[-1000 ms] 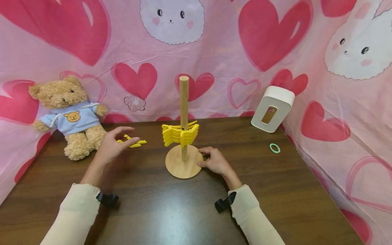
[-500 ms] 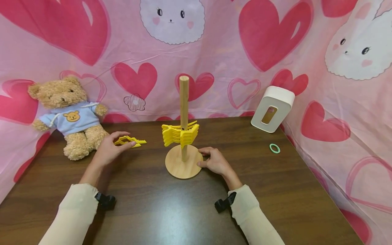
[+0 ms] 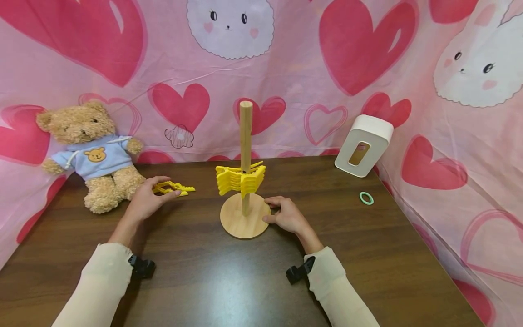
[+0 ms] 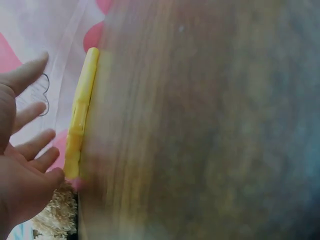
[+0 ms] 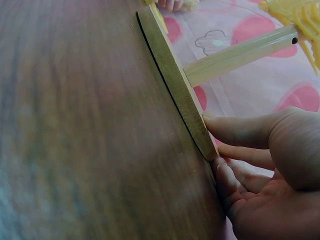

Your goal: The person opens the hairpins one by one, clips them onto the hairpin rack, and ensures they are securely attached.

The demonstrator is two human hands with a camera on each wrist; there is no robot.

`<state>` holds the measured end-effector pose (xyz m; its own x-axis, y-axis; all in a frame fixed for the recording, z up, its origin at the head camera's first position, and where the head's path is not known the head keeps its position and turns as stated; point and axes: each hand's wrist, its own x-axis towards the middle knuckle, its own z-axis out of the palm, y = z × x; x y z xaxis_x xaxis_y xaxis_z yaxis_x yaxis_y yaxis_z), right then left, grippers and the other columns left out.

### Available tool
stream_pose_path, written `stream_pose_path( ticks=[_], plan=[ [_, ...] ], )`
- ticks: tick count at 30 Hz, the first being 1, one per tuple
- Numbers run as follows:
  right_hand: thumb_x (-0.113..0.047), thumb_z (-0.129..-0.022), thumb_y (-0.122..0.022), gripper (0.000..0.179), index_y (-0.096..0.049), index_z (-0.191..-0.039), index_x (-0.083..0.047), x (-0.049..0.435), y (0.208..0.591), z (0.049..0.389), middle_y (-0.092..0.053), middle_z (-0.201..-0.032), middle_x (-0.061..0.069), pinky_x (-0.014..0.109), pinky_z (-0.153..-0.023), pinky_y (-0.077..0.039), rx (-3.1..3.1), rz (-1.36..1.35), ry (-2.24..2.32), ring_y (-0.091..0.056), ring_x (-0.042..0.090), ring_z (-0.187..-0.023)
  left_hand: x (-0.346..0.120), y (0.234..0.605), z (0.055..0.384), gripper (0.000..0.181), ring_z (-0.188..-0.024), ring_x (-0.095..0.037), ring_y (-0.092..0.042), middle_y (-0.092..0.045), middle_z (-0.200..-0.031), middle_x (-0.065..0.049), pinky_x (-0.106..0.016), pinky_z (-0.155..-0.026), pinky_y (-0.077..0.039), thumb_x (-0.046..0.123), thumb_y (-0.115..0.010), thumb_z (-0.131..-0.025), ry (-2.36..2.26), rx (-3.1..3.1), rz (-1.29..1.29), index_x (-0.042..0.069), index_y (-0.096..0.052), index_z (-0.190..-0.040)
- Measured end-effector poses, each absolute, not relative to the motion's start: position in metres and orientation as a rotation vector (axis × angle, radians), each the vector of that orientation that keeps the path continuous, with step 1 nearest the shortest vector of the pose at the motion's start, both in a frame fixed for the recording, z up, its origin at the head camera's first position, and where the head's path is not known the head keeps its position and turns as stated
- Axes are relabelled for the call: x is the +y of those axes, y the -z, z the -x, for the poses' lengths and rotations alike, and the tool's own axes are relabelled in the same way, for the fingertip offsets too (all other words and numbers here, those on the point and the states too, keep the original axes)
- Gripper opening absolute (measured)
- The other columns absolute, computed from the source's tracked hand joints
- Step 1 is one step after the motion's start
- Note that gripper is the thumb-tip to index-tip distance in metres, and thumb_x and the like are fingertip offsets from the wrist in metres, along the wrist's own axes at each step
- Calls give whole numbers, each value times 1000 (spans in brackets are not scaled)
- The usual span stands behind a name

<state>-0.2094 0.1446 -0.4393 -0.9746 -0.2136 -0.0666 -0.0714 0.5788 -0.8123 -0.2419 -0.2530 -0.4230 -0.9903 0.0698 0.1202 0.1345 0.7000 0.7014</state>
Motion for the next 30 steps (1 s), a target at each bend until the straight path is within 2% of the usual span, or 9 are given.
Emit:
stream_pose_path(
  ticks=[3,9,18,25,30],
  plan=[
    [-6,-83,-83,48,-68,-128,1,145,438,209,-63,-130,13,43,-95,-49,2649,238,1351,-59,28,-115,-253,423,242,68,-129,-50,-45,-49,-140,-34,-63,-106,-34,34,-77,-91,1155,-2838,159,-8,-52,-138],
    [-6,-83,-83,49,-67,-129,1,145,438,209,-63,-130,14,43,-94,-49,2648,243,1351,-59,29,-114,-255,422,241,63,-117,-51,-52,-51,-134,-37,-62,-98,-41,25,-76,-93,1131,-2906,118,-8,-49,-139],
    [-6,-83,-83,48,-67,-129,1,145,437,207,-63,-130,15,45,-97,-49,2646,243,1343,-59,30,-114,-260,425,241,54,-119,-52,-53,-51,-131,-39,-60,-98,-42,4,-74,-89,1186,-2918,134,-10,-52,-135],
    [-7,-84,-82,48,-67,-129,0,144,436,208,-63,-130,13,45,-98,-48,2647,220,1345,-59,29,-115,-261,425,241,50,-117,-53,-53,-41,-139,-37,-61,-97,-44,5,-79,-84,1153,-2949,214,-14,-58,-126],
    [-7,-84,-82,48,-68,-129,0,144,438,208,-63,-130,14,43,-95,-49,2653,227,1340,-59,29,-114,-262,426,243,44,-104,-47,-58,-55,-123,-35,-54,-87,-47,9,-82,-83,1066,-2984,249,-12,-66,-118]
  ],
)
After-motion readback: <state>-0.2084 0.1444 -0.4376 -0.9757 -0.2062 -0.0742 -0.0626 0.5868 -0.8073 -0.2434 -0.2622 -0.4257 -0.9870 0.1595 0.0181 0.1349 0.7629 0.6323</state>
